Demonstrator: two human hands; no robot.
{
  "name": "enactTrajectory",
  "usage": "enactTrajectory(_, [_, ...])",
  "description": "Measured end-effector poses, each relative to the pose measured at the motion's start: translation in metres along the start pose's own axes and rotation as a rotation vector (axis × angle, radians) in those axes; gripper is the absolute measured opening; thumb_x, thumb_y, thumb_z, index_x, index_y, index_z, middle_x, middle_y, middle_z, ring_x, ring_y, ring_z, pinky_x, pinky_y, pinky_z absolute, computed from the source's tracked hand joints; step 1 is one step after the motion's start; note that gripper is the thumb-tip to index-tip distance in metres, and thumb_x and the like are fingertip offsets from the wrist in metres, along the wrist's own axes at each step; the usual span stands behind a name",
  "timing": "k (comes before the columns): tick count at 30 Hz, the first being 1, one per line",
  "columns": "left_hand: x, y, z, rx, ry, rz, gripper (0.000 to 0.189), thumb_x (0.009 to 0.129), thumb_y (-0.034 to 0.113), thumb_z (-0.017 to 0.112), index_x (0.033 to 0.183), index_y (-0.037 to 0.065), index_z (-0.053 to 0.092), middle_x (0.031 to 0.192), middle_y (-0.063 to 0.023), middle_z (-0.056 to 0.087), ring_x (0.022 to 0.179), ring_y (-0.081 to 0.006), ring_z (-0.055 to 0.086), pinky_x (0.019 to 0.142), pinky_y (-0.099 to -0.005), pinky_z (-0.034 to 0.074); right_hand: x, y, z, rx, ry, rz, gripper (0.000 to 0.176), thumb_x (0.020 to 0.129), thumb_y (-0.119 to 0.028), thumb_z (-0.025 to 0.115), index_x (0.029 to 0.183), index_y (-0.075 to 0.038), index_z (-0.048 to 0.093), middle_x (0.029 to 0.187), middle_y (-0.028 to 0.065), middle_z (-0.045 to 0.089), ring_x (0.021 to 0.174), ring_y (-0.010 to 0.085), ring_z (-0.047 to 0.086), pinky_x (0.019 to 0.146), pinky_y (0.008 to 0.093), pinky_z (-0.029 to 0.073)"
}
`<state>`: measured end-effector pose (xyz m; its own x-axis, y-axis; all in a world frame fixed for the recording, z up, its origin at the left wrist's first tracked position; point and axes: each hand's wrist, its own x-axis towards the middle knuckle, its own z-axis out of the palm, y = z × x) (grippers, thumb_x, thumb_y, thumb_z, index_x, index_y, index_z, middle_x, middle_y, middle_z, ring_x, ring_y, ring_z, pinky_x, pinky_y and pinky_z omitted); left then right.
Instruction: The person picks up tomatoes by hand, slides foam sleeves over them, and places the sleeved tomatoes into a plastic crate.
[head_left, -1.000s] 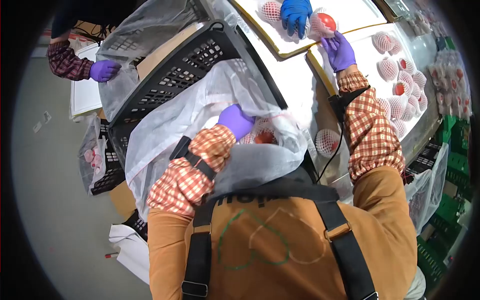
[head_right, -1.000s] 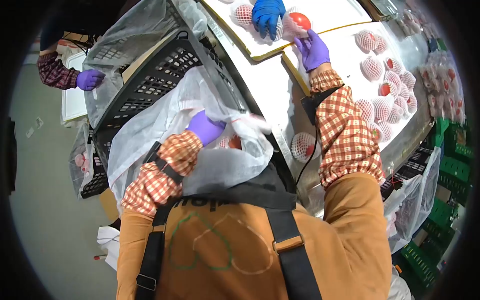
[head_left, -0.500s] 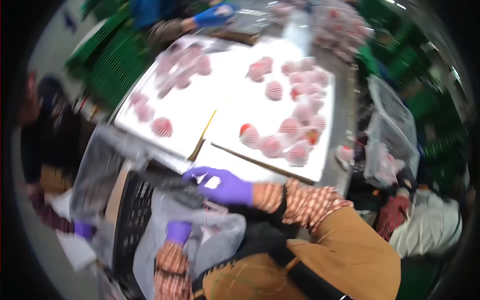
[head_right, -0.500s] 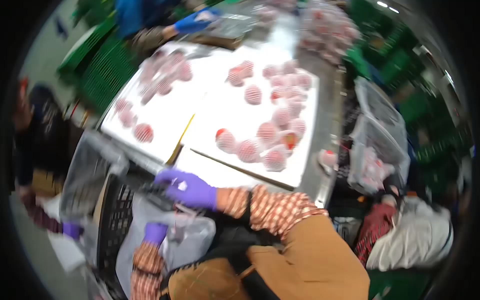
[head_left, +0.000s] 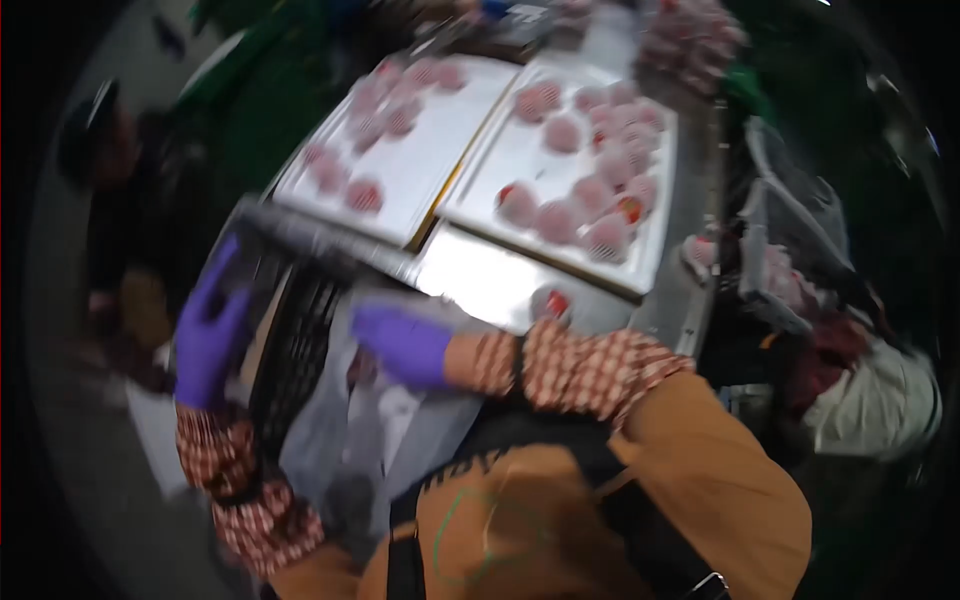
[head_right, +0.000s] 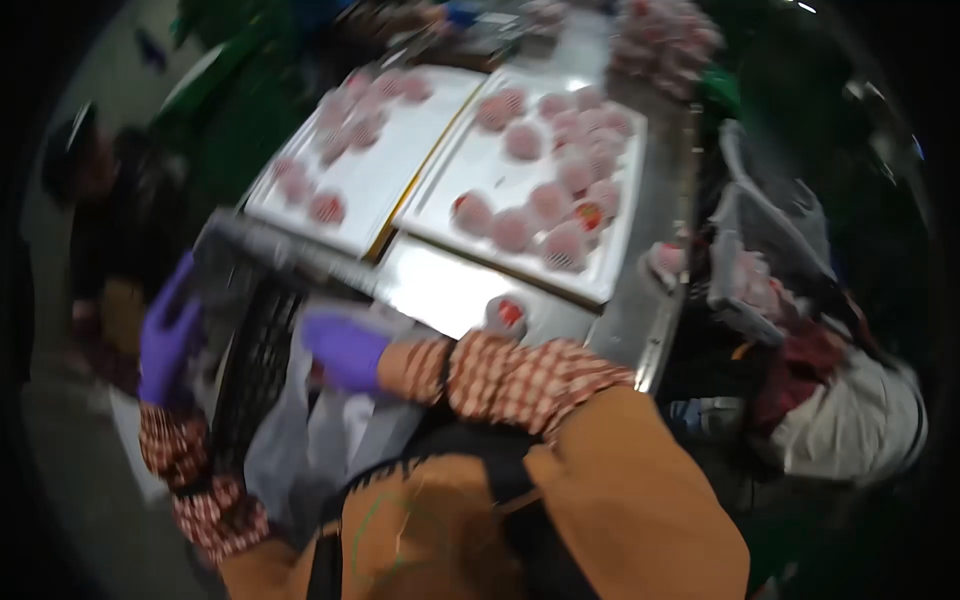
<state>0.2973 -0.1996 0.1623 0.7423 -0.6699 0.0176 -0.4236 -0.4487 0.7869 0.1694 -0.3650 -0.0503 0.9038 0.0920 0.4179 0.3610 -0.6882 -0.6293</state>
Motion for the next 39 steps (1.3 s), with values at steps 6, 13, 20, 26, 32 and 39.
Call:
enactTrajectory(6, [-0.083,-0.012,0.051,-0.124,0.870,0.641,0.031,0.094,0.006,0.044,0.122,-0.004,0.054,0.082,-0.0111,0.061,0.059,-0.0109,0.052,0.054,-0.0225,0.046,-0.003,-0.013,-0.077,0.423,0.142,0.346,0.047,0.086,-0.022,0.059,0.127,-0.002,0.048,0.120,0.0191,0.055,0.111,0.0296,0.055,0.098,0.0348,0.042])
enactTrajectory(13, [-0.071,-0.151,0.216,0.265,-0.501,0.161,0.043,0.088,0.019,0.053,0.130,0.010,0.049,0.121,-0.0173,0.057,0.107,-0.0286,0.059,0.094,-0.0381,0.046,0.003,0.016,-0.074,0.689,-0.003,0.444,0.056,0.086,-0.024,0.060,0.136,-0.005,0.042,0.123,0.0134,0.056,0.113,0.0199,0.054,0.098,0.0313,0.042])
enactTrajectory(20, [0.046,-0.114,0.347,0.226,-0.307,0.610,0.055,0.081,0.014,0.059,0.131,0.001,0.041,0.130,-0.0193,0.047,0.117,-0.0316,0.049,0.099,-0.0380,0.041,-0.009,0.024,-0.038,0.463,0.289,-0.011,0.052,0.069,-0.015,0.070,0.119,-0.012,0.058,0.110,0.0146,0.060,0.113,0.0337,0.051,0.099,0.0474,0.040])
enactTrajectory(26, [0.038,-0.058,0.452,-0.030,-0.397,0.903,0.055,0.080,0.013,0.060,0.130,0.001,0.042,0.128,-0.0190,0.049,0.116,-0.0305,0.050,0.098,-0.0377,0.041,-0.002,-0.005,-0.040,0.358,0.450,0.195,0.036,0.079,-0.010,0.055,0.115,-0.005,0.056,0.103,0.0160,0.060,0.097,0.0335,0.059,0.084,0.0399,0.049])
enactTrajectory(32, [0.036,-0.108,0.415,-0.061,-0.300,0.821,0.056,0.078,0.011,0.062,0.129,0.000,0.043,0.125,-0.0187,0.050,0.115,-0.0295,0.050,0.098,-0.0375,0.041,-0.023,-0.022,-0.077,0.349,0.558,-0.080,0.028,0.076,-0.006,0.054,0.103,-0.005,0.061,0.107,0.0123,0.062,0.101,0.0302,0.059,0.087,0.0391,0.048])
enactTrajectory(39, [0.025,-0.157,0.331,-0.047,-0.092,0.665,0.057,0.076,0.009,0.064,0.128,0.000,0.044,0.122,-0.0184,0.052,0.114,-0.0283,0.050,0.098,-0.0373,0.040,-0.053,-0.048,-0.091,0.396,0.334,0.046,0.025,0.084,-0.011,0.052,0.108,-0.007,0.060,0.109,0.0127,0.061,0.101,0.0282,0.059,0.089,0.0360,0.046])
